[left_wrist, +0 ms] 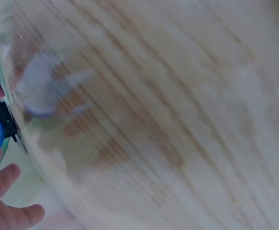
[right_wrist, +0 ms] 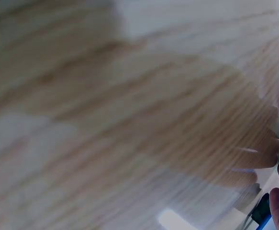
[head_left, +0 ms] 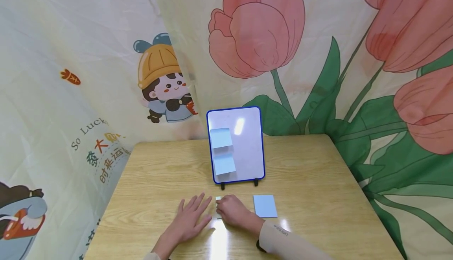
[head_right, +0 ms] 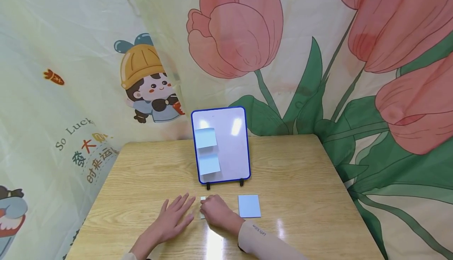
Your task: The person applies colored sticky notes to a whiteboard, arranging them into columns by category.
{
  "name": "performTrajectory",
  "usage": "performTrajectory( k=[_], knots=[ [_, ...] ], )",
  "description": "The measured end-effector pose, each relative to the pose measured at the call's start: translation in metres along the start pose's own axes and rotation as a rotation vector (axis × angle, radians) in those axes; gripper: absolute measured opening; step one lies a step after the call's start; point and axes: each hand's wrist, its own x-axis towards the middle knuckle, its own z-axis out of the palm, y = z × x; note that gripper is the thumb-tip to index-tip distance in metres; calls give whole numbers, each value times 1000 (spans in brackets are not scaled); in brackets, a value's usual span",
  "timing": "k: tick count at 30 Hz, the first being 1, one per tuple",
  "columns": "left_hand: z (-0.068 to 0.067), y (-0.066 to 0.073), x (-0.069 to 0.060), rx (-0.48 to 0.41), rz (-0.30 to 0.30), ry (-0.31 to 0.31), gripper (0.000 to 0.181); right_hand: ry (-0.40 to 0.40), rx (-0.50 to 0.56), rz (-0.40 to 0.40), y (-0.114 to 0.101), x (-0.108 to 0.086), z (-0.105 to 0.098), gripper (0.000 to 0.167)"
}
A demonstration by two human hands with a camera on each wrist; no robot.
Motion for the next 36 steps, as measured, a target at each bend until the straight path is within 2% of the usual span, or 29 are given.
performTrajectory(
  k=[6,10,15,19,25,30,36],
  knots=[
    [5,3,-4,-14,26,-95,61,-10,253,182,2,3,-3,17],
    [9,8,-4,7,81,-153,62,-36,331,258,4,4,-8,17],
    [12,16,-3,36,128,-188,63,-39,444,328,6,7,-10,18],
    [12,21,-1,64,140,-205,63,-43,457,339,8,9,-9,19],
    [13,22,2,105,122,-238,66,-50,435,307,8,10,-11,19],
    [12,24,3,101,105,-257,69,-44,409,289,12,13,-14,16],
    [11,27,5,79,95,-257,67,-41,415,333,17,16,-20,15]
  ],
)
